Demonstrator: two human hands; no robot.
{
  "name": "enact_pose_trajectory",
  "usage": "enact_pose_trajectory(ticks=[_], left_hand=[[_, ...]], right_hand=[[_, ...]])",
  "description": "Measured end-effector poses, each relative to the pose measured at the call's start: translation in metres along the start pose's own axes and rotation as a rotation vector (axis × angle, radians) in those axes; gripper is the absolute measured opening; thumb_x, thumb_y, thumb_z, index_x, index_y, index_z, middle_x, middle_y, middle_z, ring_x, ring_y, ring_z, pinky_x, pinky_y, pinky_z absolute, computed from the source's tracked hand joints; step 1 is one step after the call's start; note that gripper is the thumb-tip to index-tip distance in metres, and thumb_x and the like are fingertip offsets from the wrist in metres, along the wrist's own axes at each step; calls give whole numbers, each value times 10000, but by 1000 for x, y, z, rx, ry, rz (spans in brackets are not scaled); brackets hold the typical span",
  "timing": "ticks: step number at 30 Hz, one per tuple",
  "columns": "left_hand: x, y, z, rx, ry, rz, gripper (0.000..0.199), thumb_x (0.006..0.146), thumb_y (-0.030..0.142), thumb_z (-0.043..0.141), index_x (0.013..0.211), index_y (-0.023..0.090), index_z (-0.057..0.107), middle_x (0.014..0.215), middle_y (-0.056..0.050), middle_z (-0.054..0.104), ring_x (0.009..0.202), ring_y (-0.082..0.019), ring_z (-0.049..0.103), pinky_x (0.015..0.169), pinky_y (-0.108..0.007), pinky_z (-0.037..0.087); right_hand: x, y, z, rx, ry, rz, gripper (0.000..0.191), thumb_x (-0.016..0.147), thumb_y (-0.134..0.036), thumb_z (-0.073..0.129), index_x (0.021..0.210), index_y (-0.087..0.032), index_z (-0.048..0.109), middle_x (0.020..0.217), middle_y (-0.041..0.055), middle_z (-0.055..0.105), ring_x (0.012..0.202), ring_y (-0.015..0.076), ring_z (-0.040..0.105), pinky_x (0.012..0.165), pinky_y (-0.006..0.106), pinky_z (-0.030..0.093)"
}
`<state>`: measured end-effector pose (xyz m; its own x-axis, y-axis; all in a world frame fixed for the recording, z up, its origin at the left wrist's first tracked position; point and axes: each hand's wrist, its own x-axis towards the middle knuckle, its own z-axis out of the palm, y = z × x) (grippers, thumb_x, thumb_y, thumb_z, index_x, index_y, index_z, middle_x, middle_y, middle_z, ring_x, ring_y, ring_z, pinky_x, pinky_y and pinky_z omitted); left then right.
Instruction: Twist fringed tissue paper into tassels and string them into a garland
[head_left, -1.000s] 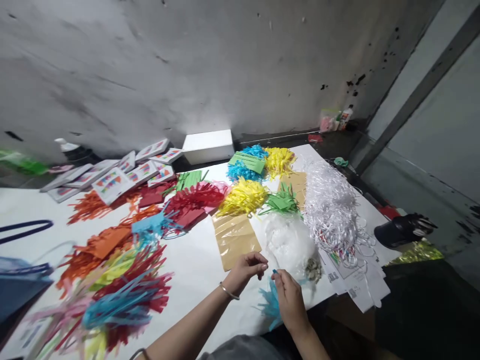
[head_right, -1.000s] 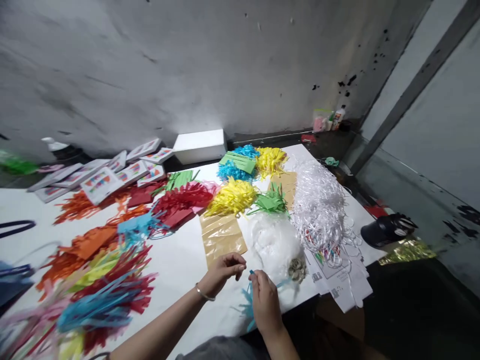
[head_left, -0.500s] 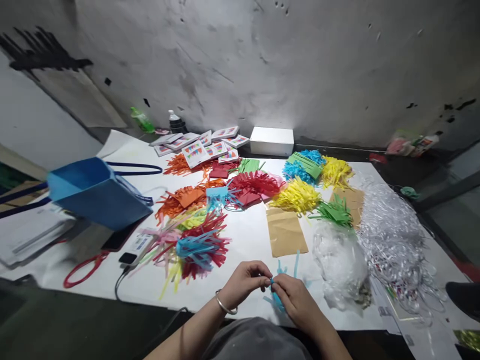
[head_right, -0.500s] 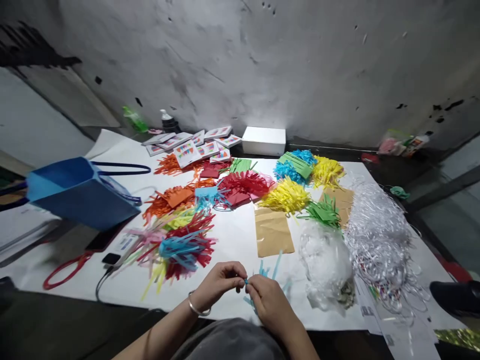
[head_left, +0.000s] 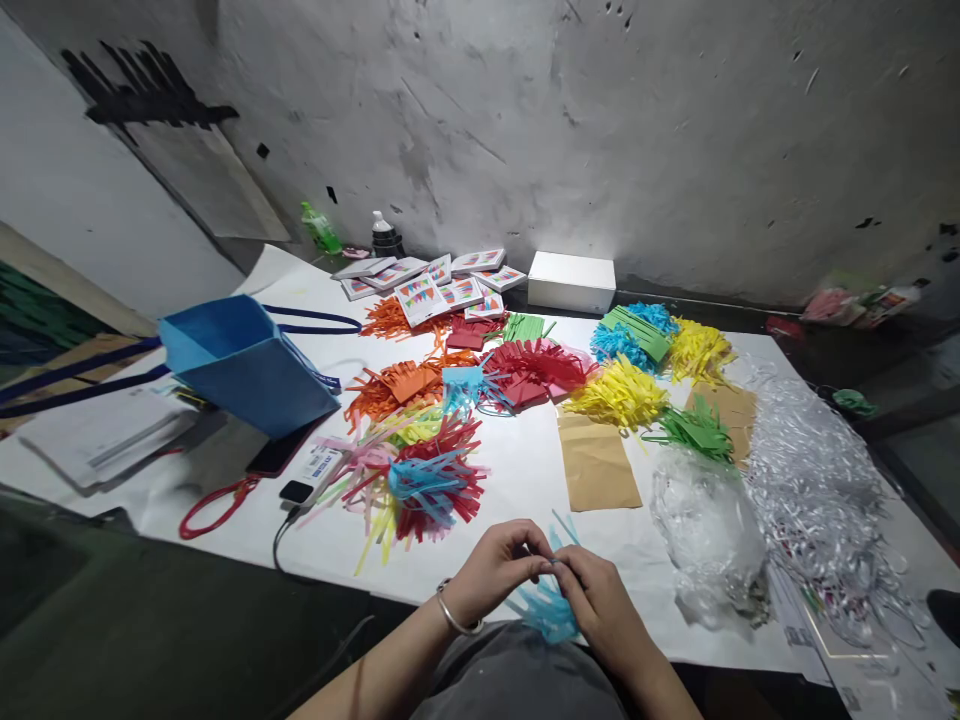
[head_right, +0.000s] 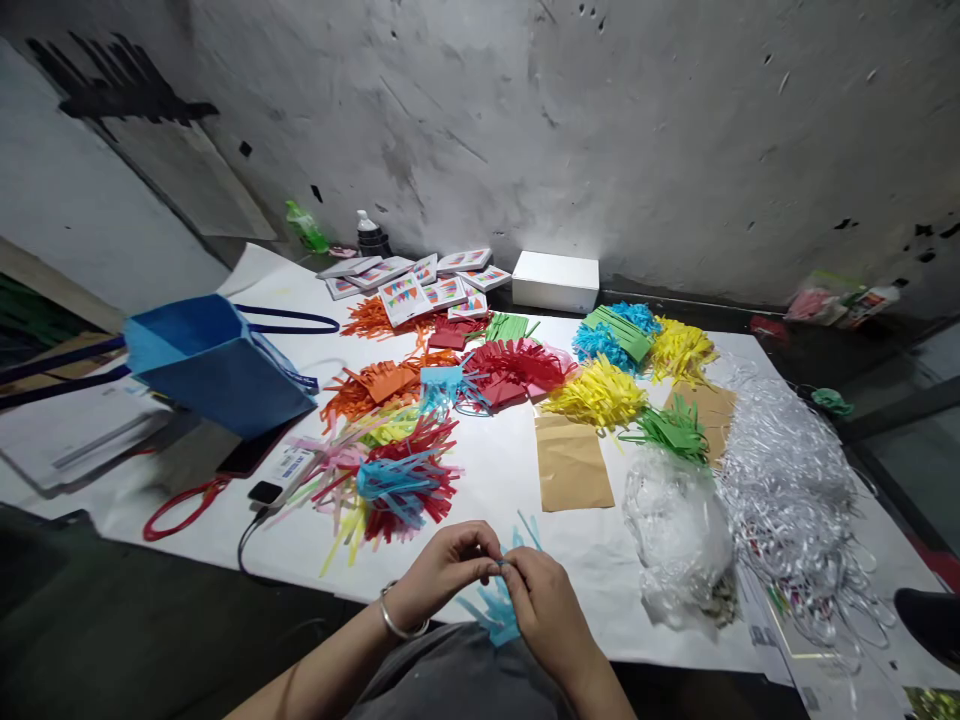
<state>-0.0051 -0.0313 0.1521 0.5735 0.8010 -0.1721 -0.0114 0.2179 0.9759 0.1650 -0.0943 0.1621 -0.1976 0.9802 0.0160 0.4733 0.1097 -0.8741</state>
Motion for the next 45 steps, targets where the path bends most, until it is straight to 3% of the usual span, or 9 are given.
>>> enact_pose_trajectory(ticks=[3, 7, 14, 19, 25, 29, 36, 41, 45], left_hand=[[0, -2, 1, -49, 47, -25, 241, 700, 341, 757, 737, 128, 650, 669, -5, 596, 577, -108, 544, 554, -222, 461], [0, -4, 3, -109, 71, -66, 301, 675, 394, 773, 743, 127, 652, 646, -2, 601, 563, -102, 532, 547, -220, 451], [1, -5, 4, -123, 47, -108, 297, 653, 382, 790, 730, 124, 662, 629, 3, 609, 552, -105, 538, 544, -222, 441], [3, -6, 1, -104, 28, -127, 297, 656, 388, 787, 718, 119, 676, 584, 1, 614, 531, -104, 536, 547, -223, 426], [9, -11, 0, -179, 112, -203, 349, 568, 407, 833, 659, 123, 653, 535, 2, 618, 490, -111, 538, 518, -230, 428], [10, -10, -1, -171, 39, -209, 349, 622, 439, 795, 671, 113, 678, 558, -17, 633, 504, -110, 536, 534, -230, 428], [7, -8, 3, 68, 87, -108, 305, 731, 433, 689, 682, 135, 643, 594, 9, 579, 555, -114, 506, 544, -217, 396], [2, -6, -1, 290, 70, -114, 222, 781, 348, 603, 672, 154, 604, 581, 23, 533, 560, -121, 479, 549, -221, 370], [-7, -9, -6, 442, 189, -5, 155, 811, 286, 549, 708, 175, 582, 686, -1, 575, 681, -144, 499, 643, -233, 393]], right_hand=[[-2, 5, 4, -39, 97, -24, 169, 937, -289, 463, 1031, -215, 583, 943, 51, 654, 870, 180, 606, 770, 270, 465], [-3, 10, 10, -120, 154, -117, 209, 955, -259, 403, 947, -217, 607, 861, 57, 650, 809, 189, 600, 748, 291, 463], [2, 0, 5, 77, 56, 96, 287, 949, -342, 446, 768, -194, 613, 674, -14, 597, 629, 132, 550, 582, 215, 409], [5, 1, 6, 41, 107, 99, 270, 933, -318, 463, 760, -195, 632, 676, -8, 620, 628, 136, 568, 555, 211, 400], [3, 12, 8, -104, 199, -98, 189, 907, -266, 521, 1068, -230, 614, 926, 44, 685, 846, 182, 639, 744, 264, 490], [3, 19, 10, -188, 151, -176, 198, 954, -227, 440, 1005, -238, 631, 852, 40, 679, 792, 183, 618, 743, 300, 475], [4, 21, 14, -332, 144, -185, 183, 964, -257, 436, 958, -213, 613, 838, 59, 660, 783, 203, 589, 716, 326, 440], [7, 22, 14, -466, 48, -247, 204, 951, -217, 431, 834, -213, 598, 740, 31, 601, 712, 190, 541, 716, 327, 411], [5, 32, 20, -375, 27, -184, 199, 943, -243, 441, 783, -218, 557, 756, 17, 582, 747, 181, 544, 714, 299, 420]])
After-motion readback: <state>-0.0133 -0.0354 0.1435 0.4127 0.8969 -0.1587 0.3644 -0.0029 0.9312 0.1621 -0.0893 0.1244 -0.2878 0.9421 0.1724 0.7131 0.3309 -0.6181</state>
